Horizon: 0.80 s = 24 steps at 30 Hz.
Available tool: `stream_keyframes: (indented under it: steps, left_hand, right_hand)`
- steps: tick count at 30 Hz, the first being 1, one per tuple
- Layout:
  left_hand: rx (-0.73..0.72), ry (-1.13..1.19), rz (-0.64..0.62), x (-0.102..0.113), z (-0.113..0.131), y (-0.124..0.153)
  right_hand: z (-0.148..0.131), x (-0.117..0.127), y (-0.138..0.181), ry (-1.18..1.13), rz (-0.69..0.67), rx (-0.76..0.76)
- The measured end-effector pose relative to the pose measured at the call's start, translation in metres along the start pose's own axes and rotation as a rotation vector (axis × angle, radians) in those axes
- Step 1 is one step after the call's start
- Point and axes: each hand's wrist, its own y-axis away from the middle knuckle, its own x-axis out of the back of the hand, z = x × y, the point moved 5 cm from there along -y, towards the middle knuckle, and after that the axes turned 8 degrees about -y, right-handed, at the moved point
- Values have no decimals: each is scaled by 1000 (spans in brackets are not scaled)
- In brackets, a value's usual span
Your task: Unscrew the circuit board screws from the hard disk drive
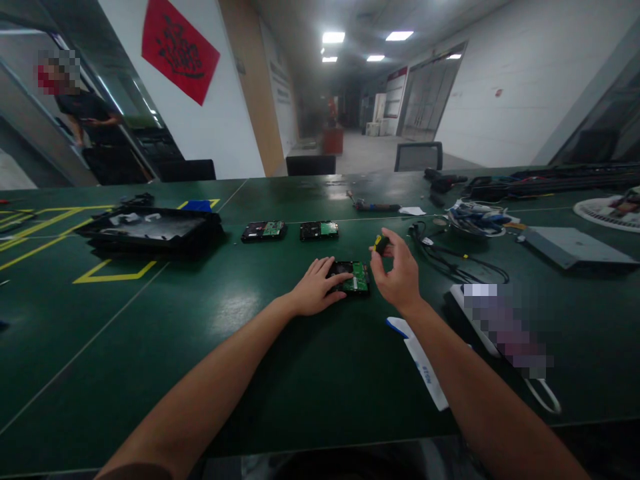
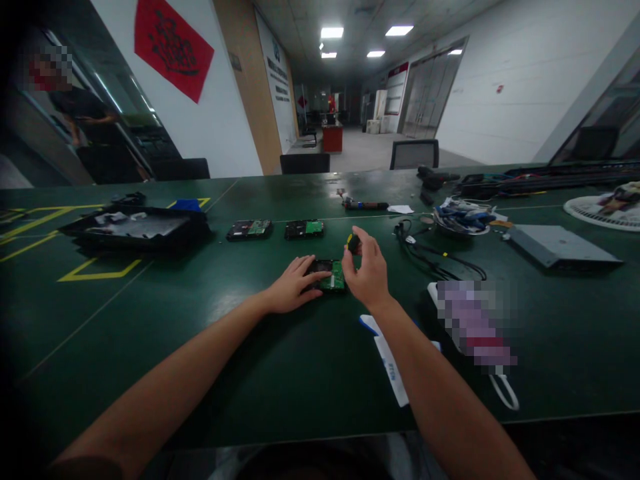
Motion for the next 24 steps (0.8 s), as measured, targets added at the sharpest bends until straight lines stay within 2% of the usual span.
stream_keyframes:
  steps: [7,14,20,24]
  left_hand:
    - [3,6,0,0,0,0]
    - [1,7,-3,0,0,0]
    - [4,18,-6,0,0,0]
    - [5,10,-5,0,0,0]
  right_hand:
    - [-1,2,0,42,3,7]
    - [2,-1,1,-50,-8,-28]
    - [0,3,0,47,9,-3]
    - [1,1,0,-5,4,-10]
